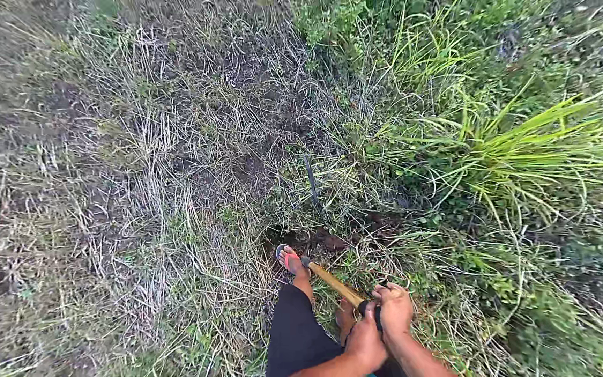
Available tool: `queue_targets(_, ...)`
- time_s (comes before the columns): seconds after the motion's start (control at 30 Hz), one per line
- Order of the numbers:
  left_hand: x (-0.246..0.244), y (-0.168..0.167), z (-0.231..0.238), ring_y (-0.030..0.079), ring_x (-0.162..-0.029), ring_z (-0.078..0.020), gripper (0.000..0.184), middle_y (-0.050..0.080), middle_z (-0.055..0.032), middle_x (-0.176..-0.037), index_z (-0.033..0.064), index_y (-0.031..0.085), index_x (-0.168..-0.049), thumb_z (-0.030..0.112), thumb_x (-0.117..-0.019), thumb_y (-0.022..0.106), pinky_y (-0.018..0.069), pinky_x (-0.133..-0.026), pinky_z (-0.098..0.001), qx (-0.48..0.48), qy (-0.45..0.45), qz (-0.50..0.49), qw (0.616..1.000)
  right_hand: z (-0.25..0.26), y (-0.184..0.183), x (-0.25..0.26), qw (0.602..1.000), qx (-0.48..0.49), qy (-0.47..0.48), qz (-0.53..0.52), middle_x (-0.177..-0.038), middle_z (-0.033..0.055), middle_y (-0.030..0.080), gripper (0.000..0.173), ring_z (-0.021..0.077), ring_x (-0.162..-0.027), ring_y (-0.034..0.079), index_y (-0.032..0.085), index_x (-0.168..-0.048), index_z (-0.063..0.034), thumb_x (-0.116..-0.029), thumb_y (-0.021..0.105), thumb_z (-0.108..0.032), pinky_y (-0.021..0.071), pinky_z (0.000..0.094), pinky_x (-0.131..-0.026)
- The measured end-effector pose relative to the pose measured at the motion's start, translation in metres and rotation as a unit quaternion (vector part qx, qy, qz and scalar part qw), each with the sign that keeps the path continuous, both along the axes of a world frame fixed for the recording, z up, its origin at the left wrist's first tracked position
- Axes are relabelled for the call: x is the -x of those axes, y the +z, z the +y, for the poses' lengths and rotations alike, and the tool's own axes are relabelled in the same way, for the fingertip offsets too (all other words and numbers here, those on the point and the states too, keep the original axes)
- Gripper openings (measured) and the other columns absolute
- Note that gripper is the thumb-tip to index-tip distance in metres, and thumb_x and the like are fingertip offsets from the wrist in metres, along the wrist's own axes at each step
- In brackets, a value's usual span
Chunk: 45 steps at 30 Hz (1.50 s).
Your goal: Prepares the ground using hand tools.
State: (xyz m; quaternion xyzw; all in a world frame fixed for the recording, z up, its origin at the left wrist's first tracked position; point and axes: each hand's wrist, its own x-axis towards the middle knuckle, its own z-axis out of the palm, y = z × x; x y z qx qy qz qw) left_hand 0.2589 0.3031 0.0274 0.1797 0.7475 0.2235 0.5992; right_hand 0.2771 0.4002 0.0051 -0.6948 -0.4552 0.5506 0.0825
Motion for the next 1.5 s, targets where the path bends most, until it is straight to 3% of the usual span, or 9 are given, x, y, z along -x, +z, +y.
queue_targets(0.2, 0.064, 0.019, -0.021, 0.072, -0.102, -0.0329, 0.093, 0.072, -0.0158, -0.116, 0.0229, 0.026, -0.161, 0.024, -0.0829, 0.077, 0.0587, -0.089, -0.059, 0.007, -0.018, -0.03, 0.999, -0.023, 0.02, 0.053, 0.999, 0.017, -0.029, 0.012, -0.108, 0.0191, 0.07, 0.044, 0.0282, -0.09, 0.073, 0.053, -0.134, 0.0014, -0.0955, 0.069, -0.014, 0.0611, 0.0473, -0.083)
queue_targets(0.37, 0.098, -0.02, -0.02, 0.073, -0.102, -0.0303, 0.094, 0.073, -0.015, -0.114, 0.0174, 0.029, -0.16, 0.028, -0.0813, 0.081, 0.0593, -0.09, -0.0566, -0.018, 0.014, 0.0, 1.0, -0.017, -0.017, 0.097, 0.999, 0.025, 0.003, 0.041, -0.104, 0.019, 0.071, 0.047, 0.0267, -0.083, 0.074, 0.049, -0.136, 0.0027, -0.0956, 0.068, -0.01, 0.0638, 0.0443, -0.078)
queue_targets(0.5, 0.048, -0.029, -0.004, 0.072, -0.103, -0.0332, 0.098, 0.072, -0.018, -0.114, 0.0146, 0.027, -0.16, 0.028, -0.0799, 0.082, 0.0585, -0.091, -0.0579, -0.037, 0.013, -0.016, 0.999, 0.002, -0.022, 0.046, 0.999, 0.027, 0.026, 0.021, -0.104, 0.0192, 0.071, 0.046, 0.0274, -0.086, 0.074, 0.048, -0.138, 0.0031, -0.0975, 0.065, -0.012, 0.0627, 0.0457, -0.081)
queue_targets(0.63, 0.002, -0.003, 0.025, 0.072, -0.095, -0.0405, 0.087, 0.069, -0.0309, -0.107, -0.0109, 0.035, -0.15, 0.018, -0.0806, 0.08, 0.0604, -0.084, -0.0538, -0.147, 0.025, 0.045, 0.988, 0.029, -0.059, -0.043, 0.997, -0.004, 0.069, -0.045, -0.105, 0.0195, 0.072, 0.044, 0.0295, -0.09, 0.074, 0.053, -0.135, 0.0027, -0.0956, 0.066, -0.013, 0.0609, 0.0506, -0.086)
queue_targets(0.73, 0.028, 0.064, 0.093, 0.059, -0.128, -0.0406, 0.08, 0.057, -0.031, -0.141, -0.0066, 0.024, -0.158, 0.003, -0.0934, 0.07, 0.0451, -0.109, -0.0505, 0.085, -0.055, -0.089, 0.991, 0.054, -0.082, -0.085, 0.993, -0.015, 0.082, -0.082, -0.104, 0.0192, 0.071, 0.042, 0.0297, -0.091, 0.072, 0.057, -0.131, 0.0018, -0.0938, 0.068, -0.015, 0.0592, 0.0525, -0.087)
queue_targets(0.9, -0.063, -0.067, 0.038, 0.071, -0.109, -0.035, 0.099, 0.068, -0.0211, -0.124, 0.0092, 0.022, -0.162, 0.025, -0.0828, 0.079, 0.0582, -0.093, -0.057, -0.015, -0.008, 0.011, 1.0, 0.042, -0.072, -0.067, 0.997, -0.011, 0.064, -0.046, -0.104, 0.0175, 0.072, 0.042, 0.0282, -0.091, 0.074, 0.057, -0.132, 0.0014, -0.0937, 0.067, -0.013, 0.0611, 0.0498, -0.087)
queue_targets(1.07, 0.01, -0.045, -0.016, 0.07, -0.111, -0.0299, 0.1, 0.069, -0.0172, -0.125, 0.0111, 0.023, -0.161, 0.02, -0.0805, 0.082, 0.0575, -0.097, -0.055, -0.056, -0.001, -0.015, 0.998, -0.008, -0.031, 0.004, 0.999, 0.014, 0.025, -0.024, -0.103, 0.0186, 0.071, 0.044, 0.0302, -0.091, 0.072, 0.055, -0.134, 0.0003, -0.0945, 0.068, -0.015, 0.0592, 0.0527, -0.086)
queue_targets(1.23, 0.059, -0.049, -0.003, 0.07, -0.113, -0.023, 0.1, 0.068, -0.0131, -0.127, 0.0104, 0.026, -0.159, 0.022, -0.0784, 0.084, 0.0575, -0.099, -0.0494, -0.077, 0.035, -0.035, 0.996, 0.009, -0.04, 0.056, 0.997, 0.026, 0.06, -0.043, -0.1, 0.0168, 0.071, 0.047, 0.0305, -0.086, 0.071, 0.053, -0.135, -0.003, -0.0933, 0.068, -0.018, 0.0591, 0.0542, -0.081)
queue_targets(1.5, -0.055, -0.084, 0.043, 0.067, -0.119, -0.0339, 0.104, 0.065, -0.0215, -0.131, 0.0086, 0.017, -0.162, 0.027, -0.0829, 0.081, 0.054, -0.103, -0.0557, -0.039, -0.011, -0.011, 0.999, 0.051, -0.083, -0.061, 0.982, -0.008, 0.137, -0.128, -0.107, 0.019, 0.071, 0.047, 0.0347, -0.098, 0.07, 0.056, -0.135, -0.0049, -0.0926, 0.067, -0.022, 0.0556, 0.0599, -0.089)
